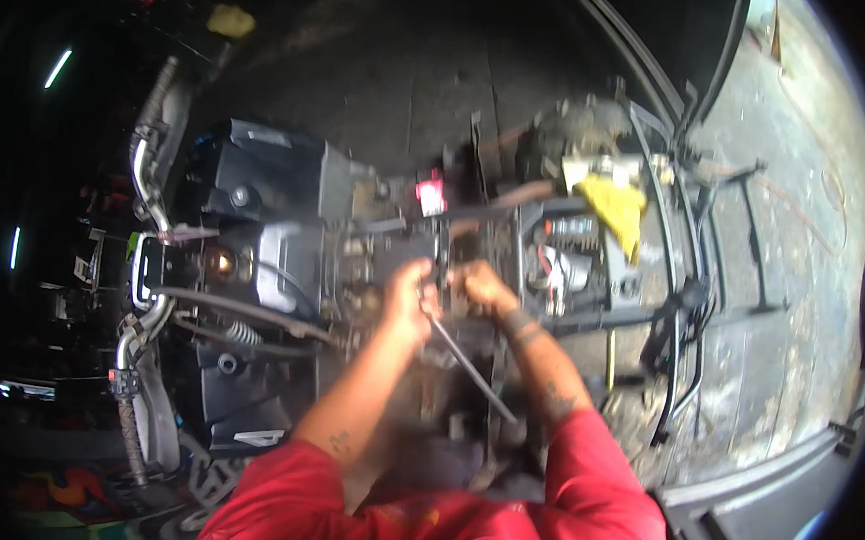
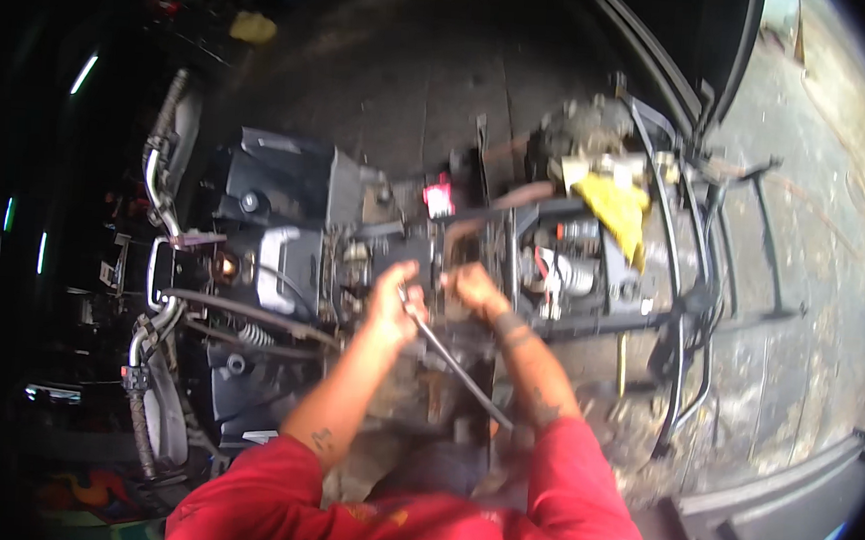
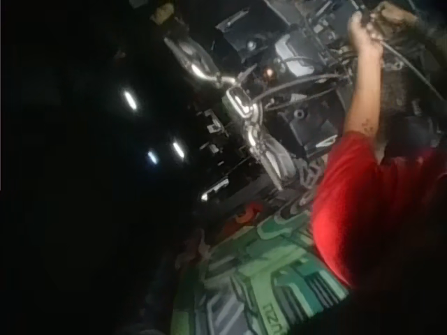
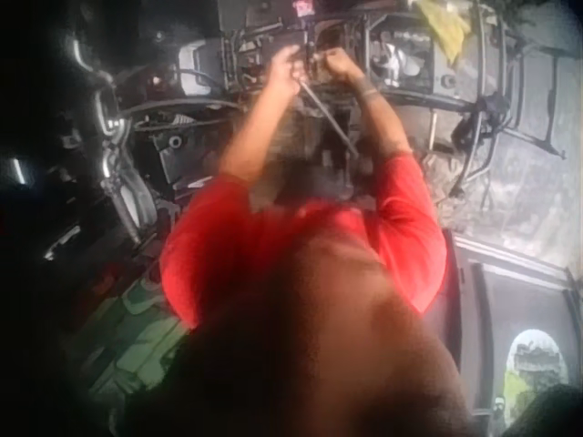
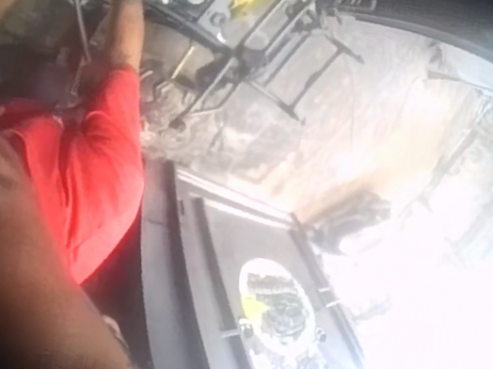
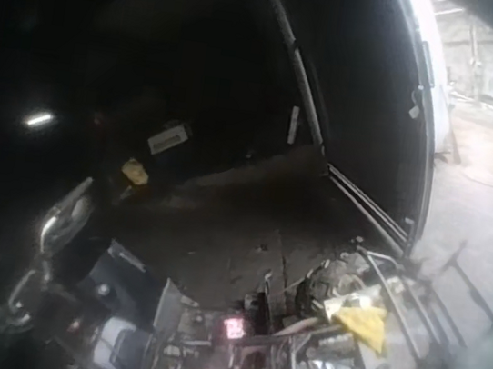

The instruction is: Repairing internal components of an all-terrain vehicle in a service bay.

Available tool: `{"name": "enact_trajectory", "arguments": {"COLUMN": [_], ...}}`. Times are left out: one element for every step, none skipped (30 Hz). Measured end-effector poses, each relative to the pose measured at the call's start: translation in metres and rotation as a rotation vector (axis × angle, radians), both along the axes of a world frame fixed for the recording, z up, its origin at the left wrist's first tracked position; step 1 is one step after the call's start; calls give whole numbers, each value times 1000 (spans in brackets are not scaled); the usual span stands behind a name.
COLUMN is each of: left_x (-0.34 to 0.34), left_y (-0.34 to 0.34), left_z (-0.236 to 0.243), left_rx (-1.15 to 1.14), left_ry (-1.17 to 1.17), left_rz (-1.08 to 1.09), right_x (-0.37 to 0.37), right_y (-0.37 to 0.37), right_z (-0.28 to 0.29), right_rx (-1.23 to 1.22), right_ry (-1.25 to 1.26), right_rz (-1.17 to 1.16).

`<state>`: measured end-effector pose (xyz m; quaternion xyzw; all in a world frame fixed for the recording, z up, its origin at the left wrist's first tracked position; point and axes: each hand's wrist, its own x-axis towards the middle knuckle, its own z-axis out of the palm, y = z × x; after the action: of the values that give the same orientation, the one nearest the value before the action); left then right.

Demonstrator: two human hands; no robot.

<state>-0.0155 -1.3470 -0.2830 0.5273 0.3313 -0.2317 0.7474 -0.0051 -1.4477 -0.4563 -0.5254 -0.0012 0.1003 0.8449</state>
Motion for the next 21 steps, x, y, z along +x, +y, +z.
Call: {"name": "enact_trajectory", "arguments": {"left_x": [7, 8, 13, 17, 26, 32, 35, 37, 40, 40, 41, 43, 43, 42, 40, 38, 36, 34, 32, 31, 31], "left_y": [10, 14, 23, 20, 24, 26, 27, 31, 34, 30, 24, 20, 22, 24, 23, 22, 19, 19, 13, 9, 7], "left_z": [13, 32, 41, 42, 38, 34, 24, 8, -3, -6, -5, -5, -9, -12, -14, -17, -18, -21, -16, -11, -13], "left_rx": [55, 59, 148, 241, 364, 483, 483, 798, 1110, 1105, 1146, 1189, 1190, 1191, 1167, 1143, 1153, 1170, 1191, 1212, 1211], "left_ry": [6, -44, -68, -106, -125, -149, -142, -381, -633, -632, -582, -535, -562, -564, -584, -603, -571, -565, -543, -520, -525], "left_rz": [-120, -259, -367, -423, -584, -748, -757, -833, -890, -901, -916, -929, -928, -931, -926, -921, -931, -952, -967, -981, -984], "right_x": [7, 8, 8, 11, 14, 10, 11, 12, 12, 10, 8, 8, 7, 6, 6, 4, 4, 4, 4, 4, 4], "right_y": [2, 5, 1, -1, -6, -11, -11, -9, -6, -5, -6, -6, -5, -4, -3, -4, -4, -1, 0, 0, 0], "right_z": [3, 9, 33, 27, 35, 45, 42, 37, 35, 31, 28, 27, 27, 28, 30, 31, 33, 31, 27, 23, 19], "right_rx": [-99, -103, -76, -74, -88, -66, -57, -48, -44, -39, -35, -35, -47, -59, -57, -87, -116, -114, -95, -76, -77], "right_ry": [124, 173, 240, 326, 387, 416, 409, 399, 400, 395, 388, 391, 393, 393, 392, 394, 396, 393, 381, 368, 367], "right_rz": [42, 53, 94, 78, 154, 192, 204, 218, 213, 209, 205, 197, 200, 202, 200, 196, 193, 193, 165, 138, 133]}}
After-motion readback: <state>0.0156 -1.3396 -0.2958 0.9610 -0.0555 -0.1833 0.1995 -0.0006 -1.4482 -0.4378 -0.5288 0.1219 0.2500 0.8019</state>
